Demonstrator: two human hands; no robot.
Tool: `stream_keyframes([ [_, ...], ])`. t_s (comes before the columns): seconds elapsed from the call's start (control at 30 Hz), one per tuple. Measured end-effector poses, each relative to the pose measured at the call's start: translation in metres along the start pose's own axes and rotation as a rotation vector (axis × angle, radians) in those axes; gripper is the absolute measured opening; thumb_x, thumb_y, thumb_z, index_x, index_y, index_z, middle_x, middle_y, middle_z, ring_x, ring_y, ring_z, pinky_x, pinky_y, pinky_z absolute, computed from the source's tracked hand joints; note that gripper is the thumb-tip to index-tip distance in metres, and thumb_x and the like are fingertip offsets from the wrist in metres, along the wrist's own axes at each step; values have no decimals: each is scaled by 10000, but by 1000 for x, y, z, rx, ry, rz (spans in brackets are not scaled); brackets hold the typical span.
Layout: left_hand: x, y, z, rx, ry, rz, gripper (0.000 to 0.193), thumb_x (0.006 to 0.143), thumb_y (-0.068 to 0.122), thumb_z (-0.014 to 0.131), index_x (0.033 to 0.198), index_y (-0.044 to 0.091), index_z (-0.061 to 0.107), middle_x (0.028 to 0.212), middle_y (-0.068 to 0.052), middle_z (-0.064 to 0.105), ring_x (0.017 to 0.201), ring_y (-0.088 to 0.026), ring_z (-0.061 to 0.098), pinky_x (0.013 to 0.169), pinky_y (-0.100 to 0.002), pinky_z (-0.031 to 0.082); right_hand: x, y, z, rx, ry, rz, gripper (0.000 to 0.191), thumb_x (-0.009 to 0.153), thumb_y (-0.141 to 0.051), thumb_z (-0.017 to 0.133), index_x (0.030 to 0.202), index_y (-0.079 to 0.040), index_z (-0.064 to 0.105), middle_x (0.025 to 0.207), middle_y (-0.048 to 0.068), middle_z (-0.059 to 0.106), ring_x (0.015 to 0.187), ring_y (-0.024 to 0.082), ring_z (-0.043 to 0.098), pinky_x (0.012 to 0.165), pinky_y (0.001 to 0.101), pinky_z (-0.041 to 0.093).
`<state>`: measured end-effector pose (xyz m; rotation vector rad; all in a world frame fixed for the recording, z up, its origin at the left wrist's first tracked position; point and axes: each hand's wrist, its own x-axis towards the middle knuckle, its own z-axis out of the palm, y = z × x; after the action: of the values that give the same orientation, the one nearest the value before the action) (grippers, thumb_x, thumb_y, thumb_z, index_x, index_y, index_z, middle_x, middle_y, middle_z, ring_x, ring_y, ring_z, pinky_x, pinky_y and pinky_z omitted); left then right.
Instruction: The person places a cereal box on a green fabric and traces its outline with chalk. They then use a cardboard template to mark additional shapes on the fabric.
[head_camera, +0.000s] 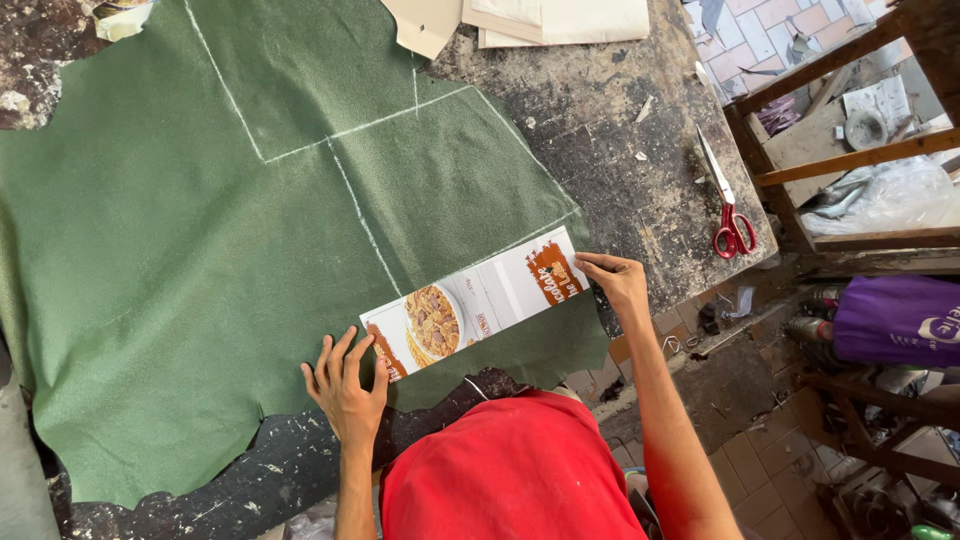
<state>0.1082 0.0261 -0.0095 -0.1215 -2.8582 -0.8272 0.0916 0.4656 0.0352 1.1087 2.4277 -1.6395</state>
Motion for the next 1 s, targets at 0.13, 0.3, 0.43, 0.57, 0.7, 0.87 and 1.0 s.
stream_keyframes([
  [0.13,-1,-1,1,1,-3,5,366,946,411,691,1286,279,669,1461,87,575,1497,-248,394,1286,-633,136,-2,-1,1,-7,20,-2,227,874,-216,808,1078,-117,824,889,29,800,749,65,697,645,212,537],
  [0.3,-1,-2,1,-15,-17,6,374,923,465,697,1261,306,694,1459,93,573,1496,-244,378,1280,-637,124,-6,-3,3,-2,52,34,222,869,-214,810,1072,-126,824,873,34,799,715,83,690,610,227,521],
  [0.43,-1,0,-3,-30,-16,13,394,921,487,690,1265,295,693,1461,90,569,1498,-245,372,1276,-640,124,-8,-3,4,39,55,4,223,863,-207,812,1068,-120,822,882,34,798,725,72,698,618,219,533],
  [0.57,2,7,-11,6,-27,26,415,917,480,695,1276,274,672,1462,74,553,1491,-255,374,1262,-646,136,-13,-7,6,58,67,-60,223,865,-197,812,1065,-100,827,894,41,799,747,73,694,641,207,529],
  [0.7,9,15,-21,112,-50,55,423,897,428,719,1277,259,647,1453,47,523,1449,-255,392,1229,-673,151,-22,-16,9,-3,81,-81,203,881,-215,815,1049,-102,826,764,-29,683,666,39,564,571,215,425],
  [0.87,12,35,-26,199,-262,69,464,915,150,660,1354,289,600,1469,0,496,1446,-231,412,1249,-624,243,-30,-30,16,-168,117,-80,205,881,-232,812,1071,-156,820,624,-57,394,574,49,341,493,281,269],
  [1.0,16,67,-19,510,-350,251,858,843,-30,600,1553,397,376,1525,-166,437,1392,-391,442,1151,-598,316,-31,-35,24,-332,132,-107,193,886,-192,804,1070,-135,805,638,-17,425,575,77,384,501,284,336],
])
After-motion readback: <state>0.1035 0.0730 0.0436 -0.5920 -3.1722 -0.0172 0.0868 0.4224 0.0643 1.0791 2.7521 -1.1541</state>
